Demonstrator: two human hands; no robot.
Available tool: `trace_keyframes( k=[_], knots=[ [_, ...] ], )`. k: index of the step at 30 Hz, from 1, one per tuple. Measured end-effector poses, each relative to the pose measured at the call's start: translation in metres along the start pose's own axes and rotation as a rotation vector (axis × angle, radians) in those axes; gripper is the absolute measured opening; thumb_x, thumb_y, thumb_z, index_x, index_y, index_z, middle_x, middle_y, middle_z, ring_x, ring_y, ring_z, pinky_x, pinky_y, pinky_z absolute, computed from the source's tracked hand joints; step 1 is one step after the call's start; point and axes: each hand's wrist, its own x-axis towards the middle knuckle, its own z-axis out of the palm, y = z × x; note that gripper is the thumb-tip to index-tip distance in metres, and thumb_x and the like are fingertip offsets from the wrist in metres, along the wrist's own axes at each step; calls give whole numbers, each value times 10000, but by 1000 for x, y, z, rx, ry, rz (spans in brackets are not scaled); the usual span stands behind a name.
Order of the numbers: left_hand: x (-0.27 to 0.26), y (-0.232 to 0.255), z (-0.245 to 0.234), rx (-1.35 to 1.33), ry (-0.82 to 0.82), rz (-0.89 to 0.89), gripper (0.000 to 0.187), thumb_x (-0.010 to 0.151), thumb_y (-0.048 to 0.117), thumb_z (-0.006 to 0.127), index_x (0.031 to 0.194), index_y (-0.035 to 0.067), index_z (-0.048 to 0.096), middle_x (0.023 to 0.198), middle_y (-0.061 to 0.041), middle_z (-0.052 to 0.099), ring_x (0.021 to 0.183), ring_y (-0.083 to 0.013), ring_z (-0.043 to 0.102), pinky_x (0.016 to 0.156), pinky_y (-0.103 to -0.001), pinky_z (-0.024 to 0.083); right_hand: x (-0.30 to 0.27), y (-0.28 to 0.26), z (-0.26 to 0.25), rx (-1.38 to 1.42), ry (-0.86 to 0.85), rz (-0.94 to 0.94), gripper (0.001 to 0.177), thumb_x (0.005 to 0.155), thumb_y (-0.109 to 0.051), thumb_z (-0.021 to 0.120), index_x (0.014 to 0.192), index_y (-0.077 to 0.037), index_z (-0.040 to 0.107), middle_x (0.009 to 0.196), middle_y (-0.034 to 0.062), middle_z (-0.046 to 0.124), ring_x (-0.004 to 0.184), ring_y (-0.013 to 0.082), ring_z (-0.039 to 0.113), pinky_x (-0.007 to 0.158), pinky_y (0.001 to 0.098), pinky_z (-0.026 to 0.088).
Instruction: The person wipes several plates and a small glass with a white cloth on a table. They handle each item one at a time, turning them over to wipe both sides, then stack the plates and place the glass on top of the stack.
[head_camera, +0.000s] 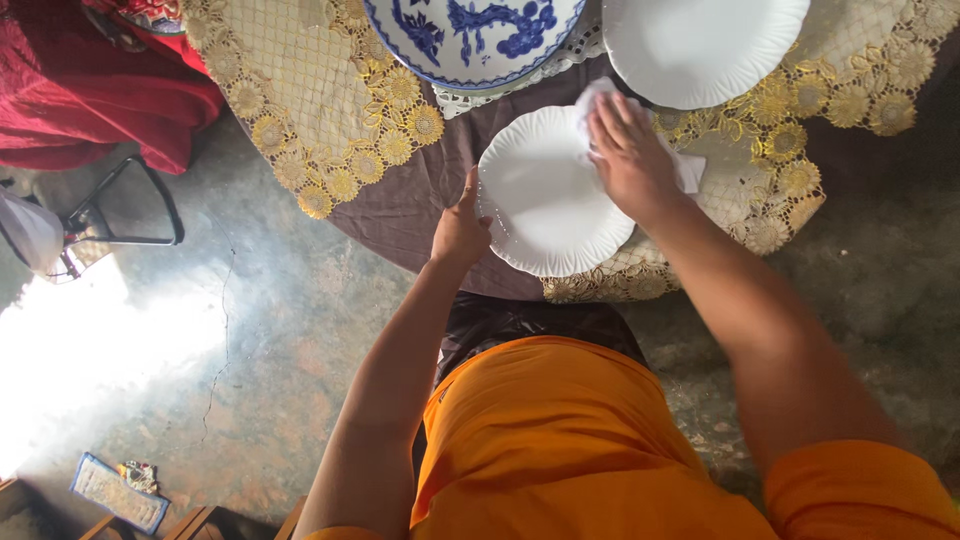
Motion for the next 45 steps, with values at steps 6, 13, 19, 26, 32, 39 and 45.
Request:
trace_keyframes(
  k=[6, 13, 19, 26, 32, 39, 45],
  knots=[
    [4, 0, 4, 13, -36, -38, 933, 902, 80, 676, 1644, 259, 139, 1080, -244, 722, 1040, -399, 714, 934, -473, 555, -91, -12, -2, 11, -228, 60, 652, 1052, -303, 445, 1604, 20, 320, 1696, 205, 226, 1580, 344, 160, 1284, 498, 109],
    [4, 3, 2, -11, -20, 4, 947, 884, 64, 682, 1636, 258, 141, 1052, -228, 731, 1024, -394, 715, 914, -478, 554, -81, -35, 25, -94, -196, -45, 577, 1065, -314, 432, 1546, 4, 415, 1682, 163, 301, 1576, 300, 223, 1289, 470, 163],
    [2, 3, 3, -23, -14, -2, 951, 873, 62, 686, 1637, 250, 152, 1033, -226, 740, 1006, -382, 729, 897, -474, 557, -14, -43, 43, -36, -75, 86, 556, 1115, -318, 404, 1545, 34, 420, 1678, 227, 315, 1588, 352, 250, 1299, 497, 170],
    [4, 0, 8, -25, -2, 7, 974, 848, 24, 653, 1644, 207, 123, 1051, -240, 737, 999, -393, 728, 882, -476, 564, 19, -117, 54, 149, -48, 127, 689, 1065, -420, 492, 1517, 90, 392, 1636, 287, 266, 1536, 414, 228, 1239, 543, 171],
    [3, -2, 10, -19, -8, 19, 956, 872, 38, 611, 1656, 179, 82, 1031, -266, 731, 984, -405, 730, 878, -485, 566, -24, -137, 47, 176, -115, -31, 612, 1018, -337, 548, 1534, -31, 424, 1664, 143, 320, 1574, 290, 260, 1286, 490, 216],
    [-2, -1, 7, -9, -8, 34, 922, 921, 65, 618, 1648, 206, 68, 1060, -275, 727, 1008, -428, 715, 914, -506, 547, -58, -72, 4, 131, -248, -224, 567, 1004, -241, 578, 1539, -95, 458, 1668, 98, 338, 1550, 250, 287, 1264, 458, 231],
    [-2, -5, 10, -69, 5, 41, 943, 922, 61, 633, 1646, 261, 64, 1130, -257, 717, 1057, -435, 696, 931, -505, 545, -34, -6, -21, -285, -352, -229, 398, 1089, -284, 528, 1448, -120, 584, 1690, 56, 316, 1612, 230, 220, 1299, 507, 181]
  ],
)
